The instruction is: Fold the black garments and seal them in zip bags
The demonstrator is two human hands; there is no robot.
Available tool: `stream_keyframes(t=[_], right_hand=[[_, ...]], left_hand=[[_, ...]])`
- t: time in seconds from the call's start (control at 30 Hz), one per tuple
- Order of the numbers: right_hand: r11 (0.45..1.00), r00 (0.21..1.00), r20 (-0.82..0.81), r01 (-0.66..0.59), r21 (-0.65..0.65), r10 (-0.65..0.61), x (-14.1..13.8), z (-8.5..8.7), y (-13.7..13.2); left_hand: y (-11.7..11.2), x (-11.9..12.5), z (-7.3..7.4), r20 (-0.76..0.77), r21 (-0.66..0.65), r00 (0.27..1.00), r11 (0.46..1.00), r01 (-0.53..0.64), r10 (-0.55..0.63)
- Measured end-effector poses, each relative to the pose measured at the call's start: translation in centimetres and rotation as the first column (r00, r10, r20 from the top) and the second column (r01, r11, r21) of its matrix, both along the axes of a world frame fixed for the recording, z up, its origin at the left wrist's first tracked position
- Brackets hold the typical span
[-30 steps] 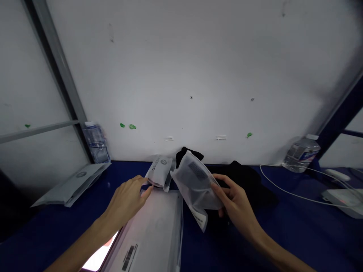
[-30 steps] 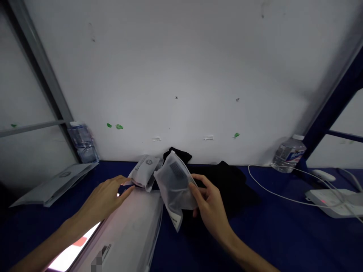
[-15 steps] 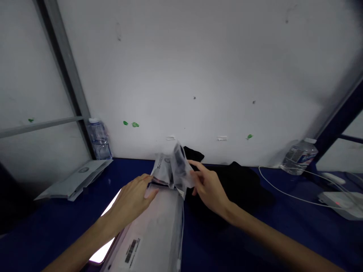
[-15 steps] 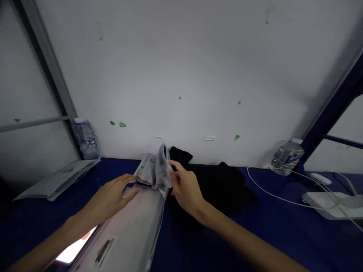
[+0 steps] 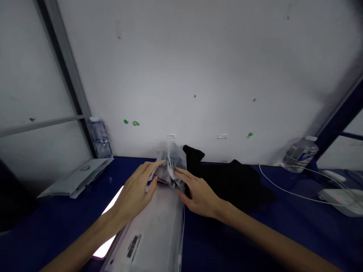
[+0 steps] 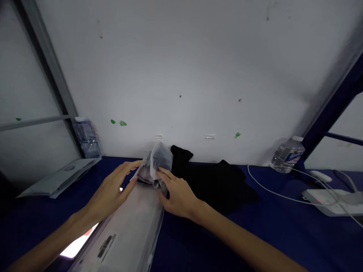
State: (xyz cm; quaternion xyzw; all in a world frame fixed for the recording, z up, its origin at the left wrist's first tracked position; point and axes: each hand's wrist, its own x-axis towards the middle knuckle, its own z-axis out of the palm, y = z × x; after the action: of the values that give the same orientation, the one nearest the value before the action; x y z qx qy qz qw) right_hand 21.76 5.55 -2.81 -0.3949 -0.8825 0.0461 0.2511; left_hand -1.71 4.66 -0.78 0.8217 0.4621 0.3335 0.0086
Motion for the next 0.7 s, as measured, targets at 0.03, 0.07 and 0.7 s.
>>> stream_keyframes(t=[0.03,0.07,0.7], right_hand=[[1.0,1.0,0.021,-0.019,-0.005,0.019,0.4,-0.2,0.0],[0.999,0.998,0.042,-0.038,-0.012,0.039,0.8,-0.4,-0.1],[0.919,0.929,-0.062,0.35,-0.18,-0.366,3.3,-0.8,7.0]], left_hand=[[-0.2,0.2,0.1,0.001,-0.011,0.998,0.998,0.059,-0.059],[-0.3,0.3,0.1,-0.008,-0.03,0.994,0.993,0.112,-0.112],[-0.5,0.5,-0.9,-0.071,-0.148,0.979,0.973,0.18,-0.192]])
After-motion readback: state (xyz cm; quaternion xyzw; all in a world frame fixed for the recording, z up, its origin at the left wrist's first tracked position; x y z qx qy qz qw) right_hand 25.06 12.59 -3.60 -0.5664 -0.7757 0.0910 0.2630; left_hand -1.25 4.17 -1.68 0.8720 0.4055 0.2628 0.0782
